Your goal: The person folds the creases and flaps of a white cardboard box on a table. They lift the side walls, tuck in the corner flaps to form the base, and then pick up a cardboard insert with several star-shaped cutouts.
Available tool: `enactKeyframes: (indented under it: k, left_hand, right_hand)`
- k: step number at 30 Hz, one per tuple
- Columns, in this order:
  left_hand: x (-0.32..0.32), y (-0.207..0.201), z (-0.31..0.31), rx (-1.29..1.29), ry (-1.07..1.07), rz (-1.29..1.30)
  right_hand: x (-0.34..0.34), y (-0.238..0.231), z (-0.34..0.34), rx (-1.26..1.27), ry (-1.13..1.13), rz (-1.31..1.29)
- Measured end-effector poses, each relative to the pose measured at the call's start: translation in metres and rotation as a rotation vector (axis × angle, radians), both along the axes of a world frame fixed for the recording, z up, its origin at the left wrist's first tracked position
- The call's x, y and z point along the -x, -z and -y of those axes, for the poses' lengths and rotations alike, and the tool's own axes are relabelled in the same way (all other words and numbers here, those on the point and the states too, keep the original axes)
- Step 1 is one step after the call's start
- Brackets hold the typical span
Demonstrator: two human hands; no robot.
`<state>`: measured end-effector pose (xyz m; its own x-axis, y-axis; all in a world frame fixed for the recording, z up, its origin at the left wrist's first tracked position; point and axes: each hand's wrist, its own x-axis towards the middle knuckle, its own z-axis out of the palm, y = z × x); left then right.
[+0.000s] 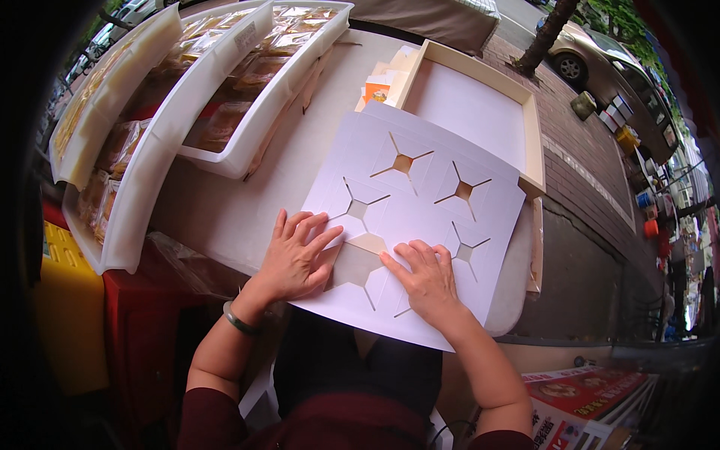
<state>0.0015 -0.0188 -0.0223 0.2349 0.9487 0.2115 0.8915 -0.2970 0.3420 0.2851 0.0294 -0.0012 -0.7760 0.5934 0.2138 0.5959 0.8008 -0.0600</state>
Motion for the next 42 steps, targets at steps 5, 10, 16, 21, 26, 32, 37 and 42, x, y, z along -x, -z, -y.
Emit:
enactKeyframes:
  k: [5,10,16,21,26,32,37,42]
  left_hand:
    - [-0.003,-0.004,0.001,-0.014,0.025,-0.047]
    - [-0.004,-0.002,0.0,-0.044,0.014,-0.039]
    - [-0.001,0.002,-0.002,-0.037,0.009,-0.034]
    - [0.0,0.002,-0.002,-0.033,0.005,-0.039]
    - [0.0,0.0,-0.002,-0.041,0.001,-0.026]
    - [-0.001,0.003,-0.002,-0.014,-0.022,0.022]
    - [-0.002,0.006,-0.002,-0.044,-0.055,0.051]
    - [-0.003,0.004,-0.002,-0.053,-0.064,0.053]
  right_hand:
    - [-0.002,0.003,0.002,0.035,0.024,-0.049]
    - [0.042,0.007,-0.008,-0.045,-0.02,-0.113]
    - [0.06,0.008,-0.008,-0.079,-0.028,-0.061]
    - [0.015,0.009,-0.005,-0.065,0.031,0.018]
    - [-0.004,0.002,0.005,-0.108,0.039,0.062]
    - [-0.017,-0.018,0.009,-0.106,0.008,-0.062]
    - [0.009,-0.019,0.012,0.06,-0.137,-0.194]
    - [0.03,-0.011,-0.002,-0.011,-0.242,-0.174]
